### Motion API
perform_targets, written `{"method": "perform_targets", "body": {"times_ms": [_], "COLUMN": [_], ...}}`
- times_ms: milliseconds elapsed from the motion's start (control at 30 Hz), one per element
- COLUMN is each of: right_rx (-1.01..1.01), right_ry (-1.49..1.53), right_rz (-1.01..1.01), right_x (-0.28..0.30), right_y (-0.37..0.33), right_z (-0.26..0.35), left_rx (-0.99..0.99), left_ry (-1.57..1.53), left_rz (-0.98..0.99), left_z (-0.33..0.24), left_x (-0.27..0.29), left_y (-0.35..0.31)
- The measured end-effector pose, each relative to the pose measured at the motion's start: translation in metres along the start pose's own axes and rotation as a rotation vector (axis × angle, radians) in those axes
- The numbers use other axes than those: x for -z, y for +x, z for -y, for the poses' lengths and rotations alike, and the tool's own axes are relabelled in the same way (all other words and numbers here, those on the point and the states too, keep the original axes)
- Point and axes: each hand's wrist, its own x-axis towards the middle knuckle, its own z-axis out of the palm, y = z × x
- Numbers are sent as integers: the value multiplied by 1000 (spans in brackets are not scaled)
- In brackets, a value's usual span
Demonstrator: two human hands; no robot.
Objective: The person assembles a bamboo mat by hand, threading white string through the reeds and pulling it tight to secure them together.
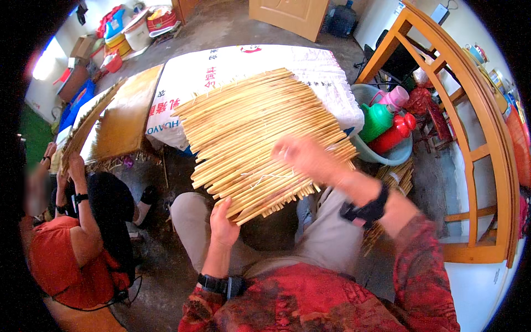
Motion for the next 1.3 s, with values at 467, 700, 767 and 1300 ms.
{"method": "perform_targets", "body": {"times_ms": [467,700,767,1300], "right_rx": [342,-260,-175,64], "right_ry": [-228,1215,1277,-390], "right_rz": [87,-39,-258,-418], "right_x": [-76,13,43,76], "right_y": [19,11,1,-10], "right_z": [-23,19,26,-52], "left_rx": [33,88,98,53], "left_ry": [5,10,7,19], "left_rz": [30,13,8,-20], "left_z": [-3,-5,-4,-4], "left_x": [-2,8,6,5], "left_y": [0,2,3,4]}}
